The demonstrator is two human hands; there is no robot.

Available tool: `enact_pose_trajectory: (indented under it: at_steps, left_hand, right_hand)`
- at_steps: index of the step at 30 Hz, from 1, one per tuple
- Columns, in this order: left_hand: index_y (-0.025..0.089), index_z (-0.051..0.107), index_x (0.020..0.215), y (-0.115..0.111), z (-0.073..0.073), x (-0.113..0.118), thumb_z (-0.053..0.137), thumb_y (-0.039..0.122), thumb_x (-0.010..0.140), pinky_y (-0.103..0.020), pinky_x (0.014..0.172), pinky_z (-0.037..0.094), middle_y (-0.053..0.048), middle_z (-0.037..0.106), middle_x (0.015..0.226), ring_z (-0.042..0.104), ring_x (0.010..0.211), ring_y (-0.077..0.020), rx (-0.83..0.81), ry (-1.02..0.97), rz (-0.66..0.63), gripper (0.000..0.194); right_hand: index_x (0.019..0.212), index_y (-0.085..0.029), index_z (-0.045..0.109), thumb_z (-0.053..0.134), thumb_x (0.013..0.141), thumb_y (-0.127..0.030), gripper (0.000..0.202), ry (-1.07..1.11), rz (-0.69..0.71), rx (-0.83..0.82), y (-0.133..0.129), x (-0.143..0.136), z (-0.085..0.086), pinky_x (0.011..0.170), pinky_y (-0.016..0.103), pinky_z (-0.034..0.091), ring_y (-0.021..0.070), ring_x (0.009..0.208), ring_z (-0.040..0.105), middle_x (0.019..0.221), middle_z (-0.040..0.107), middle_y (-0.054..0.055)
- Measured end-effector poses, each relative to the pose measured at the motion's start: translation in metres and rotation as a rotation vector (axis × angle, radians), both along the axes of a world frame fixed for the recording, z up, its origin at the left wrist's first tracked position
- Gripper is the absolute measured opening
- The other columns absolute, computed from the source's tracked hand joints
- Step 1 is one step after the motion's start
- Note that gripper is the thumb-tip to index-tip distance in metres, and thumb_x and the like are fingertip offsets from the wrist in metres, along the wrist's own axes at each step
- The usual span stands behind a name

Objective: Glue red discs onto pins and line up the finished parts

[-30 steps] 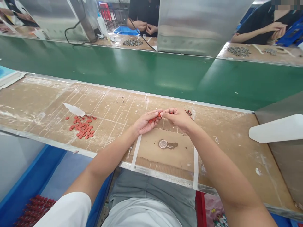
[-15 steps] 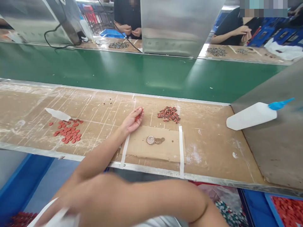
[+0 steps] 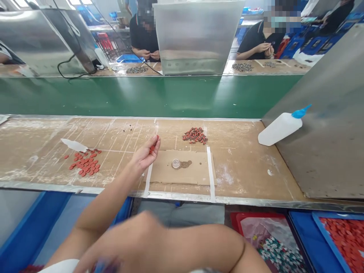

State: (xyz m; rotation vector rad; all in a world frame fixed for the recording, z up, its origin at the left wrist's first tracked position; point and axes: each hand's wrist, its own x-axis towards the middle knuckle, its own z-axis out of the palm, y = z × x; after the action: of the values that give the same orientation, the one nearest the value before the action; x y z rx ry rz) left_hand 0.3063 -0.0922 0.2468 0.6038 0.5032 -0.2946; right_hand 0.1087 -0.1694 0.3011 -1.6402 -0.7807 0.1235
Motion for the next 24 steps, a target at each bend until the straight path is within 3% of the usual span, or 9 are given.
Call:
enact_pose_trajectory:
  at_steps: [1,2,4,6,10,16,20,24]
  left_hand:
    - [0.006,0.067,0.083,-0.001,0.002,-0.015,0.060,-0.002,0.087,-0.017,0.069,0.061,-0.006,0.072,0.077,0.071,0.069,-0.0103,-0.016,0.010,-0.017,0.012]
    - [0.006,0.068,0.083,-0.003,0.002,-0.031,0.060,-0.002,0.087,-0.018,0.071,0.062,-0.006,0.073,0.079,0.072,0.071,-0.0107,-0.040,0.012,-0.034,0.012]
    - [0.006,0.069,0.084,-0.009,0.002,-0.060,0.061,-0.002,0.087,-0.019,0.072,0.062,-0.007,0.073,0.082,0.072,0.074,-0.0118,-0.071,0.014,-0.076,0.011]
    - [0.006,0.071,0.087,-0.016,-0.001,-0.083,0.063,-0.001,0.086,-0.018,0.071,0.062,-0.008,0.073,0.085,0.072,0.076,-0.0122,-0.098,0.026,-0.096,0.011]
    - [0.006,0.072,0.085,-0.026,-0.010,-0.110,0.064,-0.001,0.086,-0.011,0.064,0.058,-0.008,0.073,0.088,0.070,0.072,-0.0082,-0.159,0.064,-0.073,0.011]
    - [0.009,0.073,0.086,-0.026,-0.021,-0.120,0.070,0.003,0.082,-0.006,0.046,0.044,-0.006,0.071,0.089,0.065,0.067,-0.0045,-0.279,0.050,-0.114,0.008]
    - [0.010,0.073,0.085,-0.025,-0.029,-0.125,0.079,0.005,0.074,-0.007,0.044,0.038,-0.003,0.068,0.082,0.058,0.063,-0.0024,-0.301,0.008,-0.111,0.013]
    - [0.011,0.075,0.094,-0.026,-0.036,-0.132,0.084,0.016,0.072,-0.011,0.049,0.040,0.000,0.063,0.077,0.049,0.060,-0.0009,-0.351,-0.087,-0.147,0.024]
  right_hand:
    - [0.091,-0.038,0.076,0.060,0.089,-0.052,0.022,0.046,-0.090,0.025,-0.016,0.008,-0.005,0.048,0.023,0.045,0.0134,0.056,0.060,0.070,0.070,-0.002]
    - [0.090,-0.032,0.076,0.059,0.092,-0.050,0.026,0.155,-0.384,0.049,-0.031,0.017,-0.010,0.048,0.023,0.042,0.0119,0.052,0.053,0.065,0.065,0.000]
    - [0.094,-0.024,0.076,0.069,0.086,-0.051,0.029,0.255,-0.772,0.023,-0.056,0.038,-0.020,0.045,0.023,0.033,0.0098,0.048,0.038,0.054,0.046,-0.003]
    - [0.097,-0.020,0.075,0.072,0.082,-0.054,0.037,0.281,-0.883,-0.029,-0.073,0.053,-0.029,0.047,0.023,0.028,0.0089,0.049,0.029,0.054,0.034,-0.005]
    - [0.096,-0.017,0.074,0.072,0.080,-0.058,0.045,0.365,-0.757,-0.095,-0.081,0.061,-0.045,0.048,0.023,0.024,0.0081,0.051,0.025,0.055,0.029,-0.006]
    - [0.087,-0.017,0.067,0.080,0.073,-0.055,0.042,0.459,-0.736,0.007,-0.078,0.062,-0.064,0.047,0.022,0.023,0.0078,0.052,0.027,0.056,0.035,-0.006]
    - [0.081,-0.016,0.069,0.085,0.068,-0.053,0.042,0.630,-0.565,0.155,-0.083,0.068,-0.068,0.046,0.021,0.023,0.0065,0.052,0.030,0.058,0.043,-0.004]
    - [0.078,-0.015,0.066,0.083,0.073,-0.051,0.040,0.815,-0.364,0.279,-0.089,0.069,-0.065,0.043,0.021,0.011,0.0032,0.044,0.018,0.047,0.033,-0.009]
